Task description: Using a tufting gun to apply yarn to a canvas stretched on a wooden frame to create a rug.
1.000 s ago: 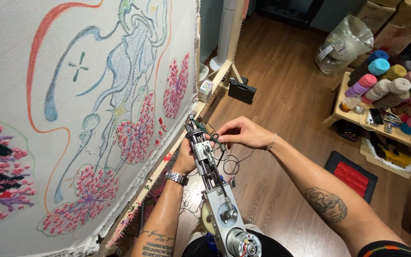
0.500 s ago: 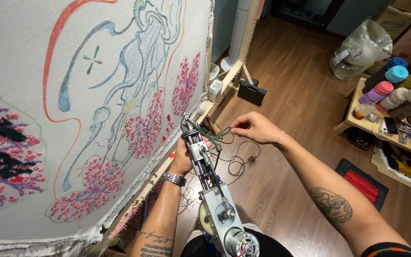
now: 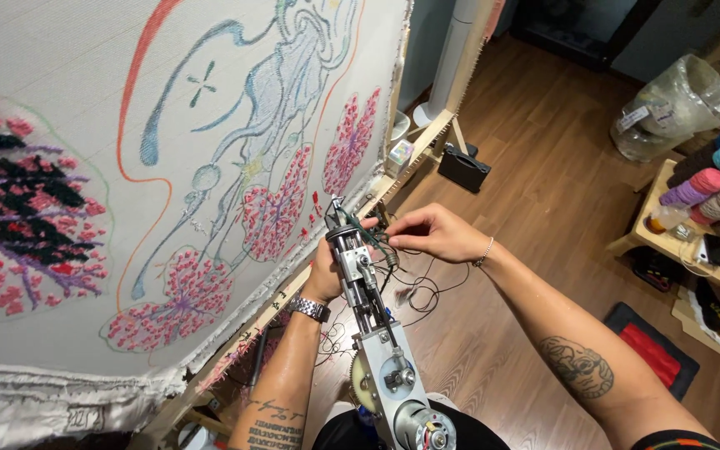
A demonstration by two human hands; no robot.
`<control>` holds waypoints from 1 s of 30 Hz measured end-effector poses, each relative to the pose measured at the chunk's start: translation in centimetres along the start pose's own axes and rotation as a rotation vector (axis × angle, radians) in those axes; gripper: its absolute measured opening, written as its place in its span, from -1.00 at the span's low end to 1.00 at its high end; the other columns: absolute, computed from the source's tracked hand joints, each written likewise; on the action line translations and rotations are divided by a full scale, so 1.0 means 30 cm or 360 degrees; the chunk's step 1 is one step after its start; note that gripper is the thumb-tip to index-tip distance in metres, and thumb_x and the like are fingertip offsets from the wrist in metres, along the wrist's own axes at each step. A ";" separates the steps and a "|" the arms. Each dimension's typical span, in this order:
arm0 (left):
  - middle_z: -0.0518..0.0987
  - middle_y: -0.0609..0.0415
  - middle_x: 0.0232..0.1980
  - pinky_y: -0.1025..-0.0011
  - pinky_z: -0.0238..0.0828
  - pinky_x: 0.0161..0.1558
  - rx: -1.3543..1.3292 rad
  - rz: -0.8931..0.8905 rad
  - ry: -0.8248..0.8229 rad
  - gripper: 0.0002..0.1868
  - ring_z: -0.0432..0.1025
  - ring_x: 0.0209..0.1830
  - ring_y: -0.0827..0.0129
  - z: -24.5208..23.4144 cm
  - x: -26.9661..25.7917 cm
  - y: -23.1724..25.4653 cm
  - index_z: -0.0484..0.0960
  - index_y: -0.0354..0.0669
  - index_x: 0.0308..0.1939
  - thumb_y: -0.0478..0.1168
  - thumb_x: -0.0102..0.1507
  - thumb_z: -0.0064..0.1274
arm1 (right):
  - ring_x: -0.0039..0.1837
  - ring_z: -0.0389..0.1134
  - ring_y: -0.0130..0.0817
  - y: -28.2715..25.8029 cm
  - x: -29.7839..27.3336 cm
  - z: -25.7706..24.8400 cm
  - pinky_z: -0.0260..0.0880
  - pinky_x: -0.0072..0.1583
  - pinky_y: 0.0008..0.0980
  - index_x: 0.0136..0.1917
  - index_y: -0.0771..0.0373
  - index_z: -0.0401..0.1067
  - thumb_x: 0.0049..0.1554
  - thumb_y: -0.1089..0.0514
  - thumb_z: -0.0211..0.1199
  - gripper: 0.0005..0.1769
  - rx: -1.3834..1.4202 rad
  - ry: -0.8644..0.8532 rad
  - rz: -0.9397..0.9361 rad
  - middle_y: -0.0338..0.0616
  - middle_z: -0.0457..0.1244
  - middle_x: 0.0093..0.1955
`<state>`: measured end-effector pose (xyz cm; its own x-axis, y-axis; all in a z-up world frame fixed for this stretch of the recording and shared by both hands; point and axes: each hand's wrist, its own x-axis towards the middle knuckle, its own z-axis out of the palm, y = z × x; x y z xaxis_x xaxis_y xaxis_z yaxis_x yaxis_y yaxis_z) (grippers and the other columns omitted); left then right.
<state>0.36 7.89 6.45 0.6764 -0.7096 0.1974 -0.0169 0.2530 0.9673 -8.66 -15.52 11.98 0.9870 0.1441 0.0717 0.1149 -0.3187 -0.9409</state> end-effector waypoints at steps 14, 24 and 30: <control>0.64 -0.08 -0.18 0.28 0.65 -0.23 -0.0070 0.0088 0.0186 -0.76 0.59 -0.25 0.32 -0.149 -0.125 -0.125 0.41 -0.29 0.05 -0.39 0.32 0.06 | -0.06 0.41 -0.46 0.150 0.066 -0.063 0.43 0.01 -0.45 0.09 0.38 0.57 0.18 0.27 0.32 -0.78 0.0627 -0.0016 0.0040 -0.10 0.43 -0.09; 0.64 -0.02 -0.18 0.33 0.59 -0.29 -0.0138 0.0209 0.0506 -0.79 0.54 -0.29 0.38 -0.364 -0.330 -0.159 0.45 -0.28 0.01 -0.38 0.32 0.08 | -0.17 0.33 -0.53 0.399 0.400 -0.239 0.44 0.00 -0.48 0.17 0.30 0.45 0.30 0.22 0.21 -0.81 0.1329 0.0429 0.0160 -0.16 0.37 -0.13; 0.58 -0.05 -0.23 0.31 0.48 -0.21 0.0437 0.0455 0.0740 -0.81 0.46 -0.29 0.37 -0.454 -0.448 -0.159 0.65 -0.35 -0.07 -0.26 0.50 0.03 | -0.10 0.41 -0.48 0.304 0.800 -0.059 0.35 -0.12 -0.50 0.07 0.23 0.40 0.22 0.27 0.29 -0.85 0.0731 0.0563 -0.0095 -0.22 0.35 -0.13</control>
<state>1.40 25.18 -2.99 0.8666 -0.2615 0.4250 -0.3926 0.1684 0.9042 16.29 -16.62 5.70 0.9671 -0.1973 0.1609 0.1886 0.1308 -0.9733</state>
